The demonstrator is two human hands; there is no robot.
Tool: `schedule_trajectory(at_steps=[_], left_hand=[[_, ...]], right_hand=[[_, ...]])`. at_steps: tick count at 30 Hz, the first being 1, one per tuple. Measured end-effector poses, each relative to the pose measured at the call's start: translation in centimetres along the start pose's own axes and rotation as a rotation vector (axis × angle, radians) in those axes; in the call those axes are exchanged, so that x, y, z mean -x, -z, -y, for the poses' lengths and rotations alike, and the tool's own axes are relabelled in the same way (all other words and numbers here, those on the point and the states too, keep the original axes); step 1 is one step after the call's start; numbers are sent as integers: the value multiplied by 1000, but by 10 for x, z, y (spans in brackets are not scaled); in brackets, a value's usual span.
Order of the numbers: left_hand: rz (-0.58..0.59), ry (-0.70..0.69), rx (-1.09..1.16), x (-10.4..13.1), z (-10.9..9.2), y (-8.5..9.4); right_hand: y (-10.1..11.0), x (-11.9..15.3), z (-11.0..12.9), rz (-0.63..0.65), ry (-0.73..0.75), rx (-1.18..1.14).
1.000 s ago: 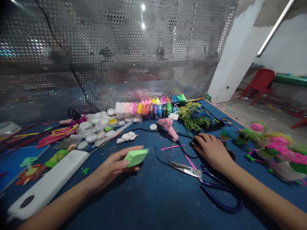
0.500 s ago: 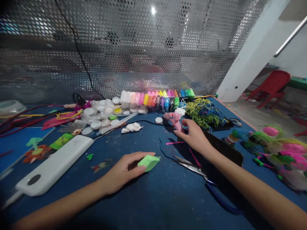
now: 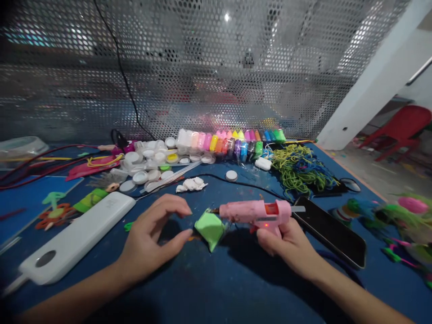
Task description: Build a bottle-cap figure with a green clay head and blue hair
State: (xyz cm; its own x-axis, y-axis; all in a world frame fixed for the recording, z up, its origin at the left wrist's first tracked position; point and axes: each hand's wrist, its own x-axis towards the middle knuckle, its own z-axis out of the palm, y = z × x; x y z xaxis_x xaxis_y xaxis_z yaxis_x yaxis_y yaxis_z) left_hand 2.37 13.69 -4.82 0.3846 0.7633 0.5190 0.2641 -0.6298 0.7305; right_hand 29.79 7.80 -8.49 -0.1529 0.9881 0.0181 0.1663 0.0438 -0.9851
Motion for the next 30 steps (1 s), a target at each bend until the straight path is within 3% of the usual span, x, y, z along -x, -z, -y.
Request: schedule_trajectory(at_steps=[3,8,17,30], left_hand=[[22,-141,-69,0,-12,2],[9,-223,-117,3,-17,-2],[-5,-188,-216,2,-19,-3],[17,-188,-314,-4,-19,-1]], right_hand=[[-8,5,2,75,-35,-72],[-14,9,9,124,-48,-71],[-18,7,19,163,26,-38],[-17,9,17,139,-22,-42]])
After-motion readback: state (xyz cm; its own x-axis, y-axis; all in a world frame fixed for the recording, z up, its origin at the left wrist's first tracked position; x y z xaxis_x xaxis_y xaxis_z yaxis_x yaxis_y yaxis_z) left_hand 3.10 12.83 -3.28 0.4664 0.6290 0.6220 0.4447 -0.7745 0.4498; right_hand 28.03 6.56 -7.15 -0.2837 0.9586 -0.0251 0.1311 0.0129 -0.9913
